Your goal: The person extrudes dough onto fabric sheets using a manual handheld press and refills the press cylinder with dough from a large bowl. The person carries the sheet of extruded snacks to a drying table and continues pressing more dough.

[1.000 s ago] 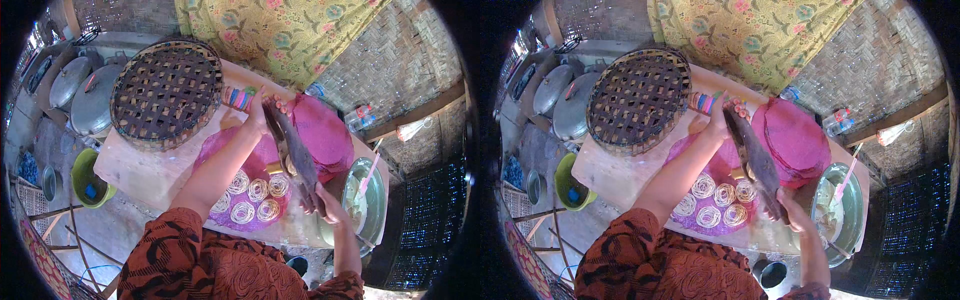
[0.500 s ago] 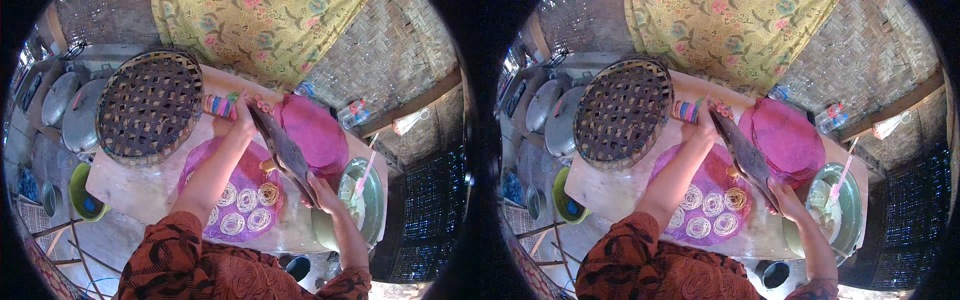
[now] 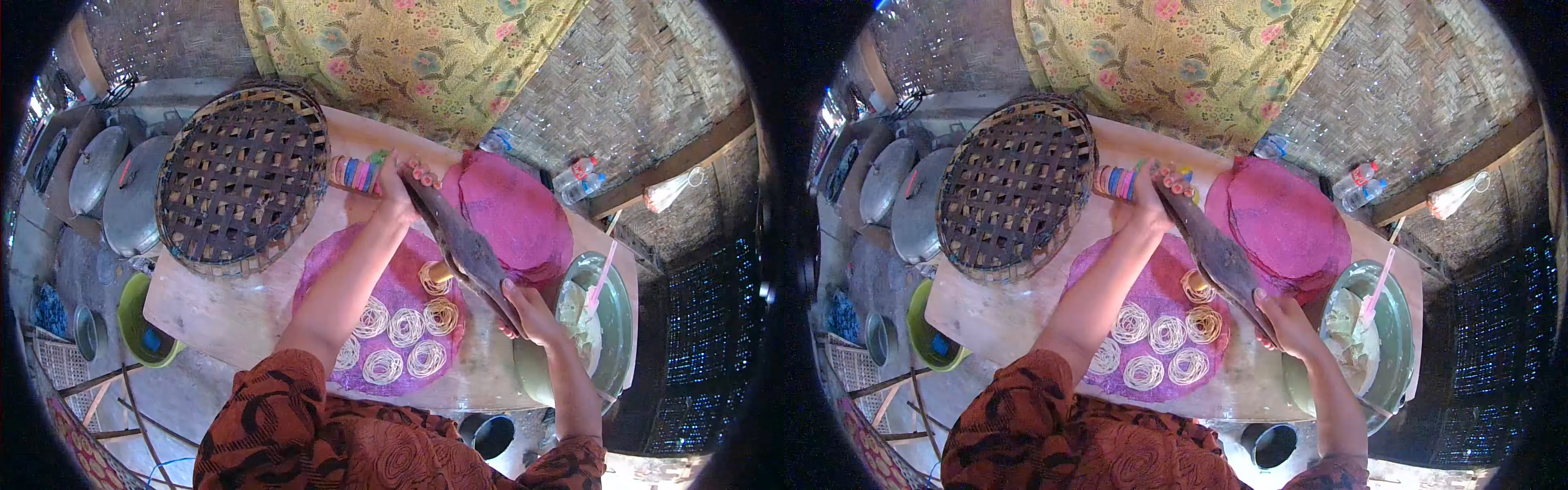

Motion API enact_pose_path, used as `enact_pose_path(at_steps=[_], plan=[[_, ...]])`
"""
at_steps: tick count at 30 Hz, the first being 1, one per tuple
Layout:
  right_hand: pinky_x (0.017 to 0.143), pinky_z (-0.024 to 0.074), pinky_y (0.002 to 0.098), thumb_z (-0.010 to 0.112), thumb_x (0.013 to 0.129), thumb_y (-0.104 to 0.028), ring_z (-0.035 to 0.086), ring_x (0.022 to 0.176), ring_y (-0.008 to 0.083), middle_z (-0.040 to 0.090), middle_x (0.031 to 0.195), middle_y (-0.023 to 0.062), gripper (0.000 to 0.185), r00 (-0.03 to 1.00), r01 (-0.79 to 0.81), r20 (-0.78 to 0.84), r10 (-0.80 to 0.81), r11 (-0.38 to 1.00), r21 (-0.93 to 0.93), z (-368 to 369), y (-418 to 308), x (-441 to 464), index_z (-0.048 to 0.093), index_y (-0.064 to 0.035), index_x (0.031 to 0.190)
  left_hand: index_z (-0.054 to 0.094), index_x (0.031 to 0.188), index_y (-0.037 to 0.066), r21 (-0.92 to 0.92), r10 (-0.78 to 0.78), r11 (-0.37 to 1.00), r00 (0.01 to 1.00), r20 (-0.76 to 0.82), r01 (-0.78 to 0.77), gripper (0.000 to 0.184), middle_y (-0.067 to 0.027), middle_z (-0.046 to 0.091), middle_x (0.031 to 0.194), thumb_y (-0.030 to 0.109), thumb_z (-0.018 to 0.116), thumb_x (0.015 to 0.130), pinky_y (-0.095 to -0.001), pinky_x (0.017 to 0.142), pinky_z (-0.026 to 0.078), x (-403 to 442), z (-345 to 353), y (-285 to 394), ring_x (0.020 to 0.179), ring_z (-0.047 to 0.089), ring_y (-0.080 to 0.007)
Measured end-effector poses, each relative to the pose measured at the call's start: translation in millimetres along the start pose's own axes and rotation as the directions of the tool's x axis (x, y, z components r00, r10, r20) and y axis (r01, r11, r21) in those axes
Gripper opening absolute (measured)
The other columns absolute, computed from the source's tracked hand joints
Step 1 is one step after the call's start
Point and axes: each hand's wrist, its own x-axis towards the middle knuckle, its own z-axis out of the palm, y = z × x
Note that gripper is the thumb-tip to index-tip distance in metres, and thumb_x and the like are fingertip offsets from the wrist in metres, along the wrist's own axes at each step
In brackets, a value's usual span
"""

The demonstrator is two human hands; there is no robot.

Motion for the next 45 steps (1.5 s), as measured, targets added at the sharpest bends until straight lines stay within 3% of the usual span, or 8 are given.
enact_pose_path(at_steps=[3, 7, 11, 16, 21, 27, 33, 45], plan=[[0.040, 0.0387, 0.0267, 0.046, 0.091, -0.056, 0.050, 0.043, 0.0126, 0.051, 0.053, 0.0049, 0.058, 0.999, -0.049, 0.007, 0.050, 0.998, -0.033, -8.1, -3.2, -3.5, 0.056, -0.0024, 0.074, 0.039, 0.066, 0.017, -0.021, -0.002, 1.000, 0.994, -0.113, -0.001, 0.036, 0.0041, 0.035, 0.052, 0.044, 0.038, 0.090, -0.0321, 0.054, 0.038, -5.1, -9.3, -10.1, 0.048, 0.039, -0.0141], [0.040, 0.0381, 0.0255, 0.046, 0.089, -0.061, 0.049, 0.044, 0.0112, 0.051, 0.054, 0.0038, 0.061, 0.999, -0.053, -0.015, 0.051, 0.986, -0.158, -15.9, 14.4, 21.3, 0.056, -0.0025, 0.074, 0.040, 0.064, 0.015, -0.101, -0.021, 0.995, 1.000, 0.000, 0.021, 0.046, 0.0015, 0.037, 0.051, 0.052, 0.032, 0.090, -0.0361, 0.056, 0.040, 20.4, -56.5, -20.9, 0.047, 0.041, -0.0164], [0.040, 0.0368, 0.0247, 0.046, 0.089, -0.062, 0.048, 0.045, 0.0102, 0.051, 0.057, 0.0024, 0.060, 1.000, -0.005, -0.024, 0.002, 0.992, -0.124, 1.1, 24.6, 44.4, 0.056, -0.0042, 0.077, 0.040, 0.063, 0.015, -0.054, -0.017, 0.998, 0.992, 0.127, 0.024, 0.046, 0.0020, 0.035, 0.050, 0.052, 0.034, 0.090, -0.0344, 0.056, 0.038, 30.2, -58.0, -0.7, 0.047, 0.040, -0.0159], [0.039, 0.0349, 0.0245, 0.037, 0.090, -0.065, 0.047, 0.045, 0.0099, 0.051, 0.057, 0.0022, 0.062, 0.996, 0.050, 0.075, -0.053, 0.998, 0.035, 16.9, 0.7, 37.0, 0.055, -0.0061, 0.079, 0.040, 0.063, 0.015, 0.050, 0.005, 0.999, 0.998, 0.055, -0.008, 0.044, 0.0018, 0.035, 0.052, 0.050, 0.037, 0.090, -0.0336, 0.057, 0.038, 8.2, -3.5, 30.1, 0.047, 0.039, -0.0149], [0.038, 0.0346, 0.0264, 0.032, 0.089, -0.069, 0.047, 0.043, 0.0112, 0.051, 0.057, 0.0033, 0.067, 0.981, -0.131, 0.144, 0.132, 0.991, -0.015, 37.6, -4.5, 17.7, 0.054, -0.0060, 0.080, 0.040, 0.065, 0.015, 0.078, -0.006, 0.997, 0.998, 0.069, 0.001, 0.042, 0.0019, 0.036, 0.053, 0.049, 0.038, 0.090, -0.0323, 0.054, 0.038, -11.7, -25.7, 44.0, 0.047, 0.039, -0.0146], [0.037, 0.0347, 0.0280, 0.033, 0.089, -0.068, 0.046, 0.040, 0.0127, 0.047, 0.051, 0.0027, 0.069, 0.994, -0.052, 0.088, 0.068, 0.984, -0.169, 45.9, -4.2, 35.8, 0.055, -0.0048, 0.075, 0.034, 0.057, 0.019, 0.038, 0.111, 0.993, 0.989, -0.100, -0.108, 0.036, 0.0051, 0.030, 0.047, 0.036, 0.037, 0.089, -0.0280, 0.046, 0.033, -25.6, -12.2, 56.5, 0.042, 0.035, -0.0111], [0.038, 0.0339, 0.0282, 0.034, 0.091, -0.065, 0.045, 0.040, 0.0127, 0.047, 0.051, 0.0032, 0.067, 0.992, 0.002, 0.126, 0.022, 0.982, -0.188, 49.5, -23.3, 3.5, 0.053, -0.0038, 0.075, 0.035, 0.060, 0.016, -0.017, 0.066, 0.998, 0.998, 0.003, -0.065, 0.037, 0.0030, 0.031, 0.048, 0.041, 0.037, 0.087, -0.0308, 0.046, 0.034, -47.1, 2.7, 69.8, 0.041, 0.034, -0.0129], [0.036, 0.0334, 0.0289, 0.036, 0.091, -0.064, 0.044, 0.039, 0.0125, 0.047, 0.050, 0.0039, 0.066, 0.998, 0.052, 0.051, -0.040, 0.962, -0.270, 58.0, -21.9, 14.3, 0.050, -0.0029, 0.069, 0.033, 0.055, 0.019, 0.010, 0.097, 0.995, 0.994, -0.059, -0.096, 0.038, 0.0053, 0.028, 0.042, 0.038, 0.036, 0.088, -0.0269, 0.040, 0.031, -53.7, 11.4, 81.0, 0.035, 0.031, -0.0107]])
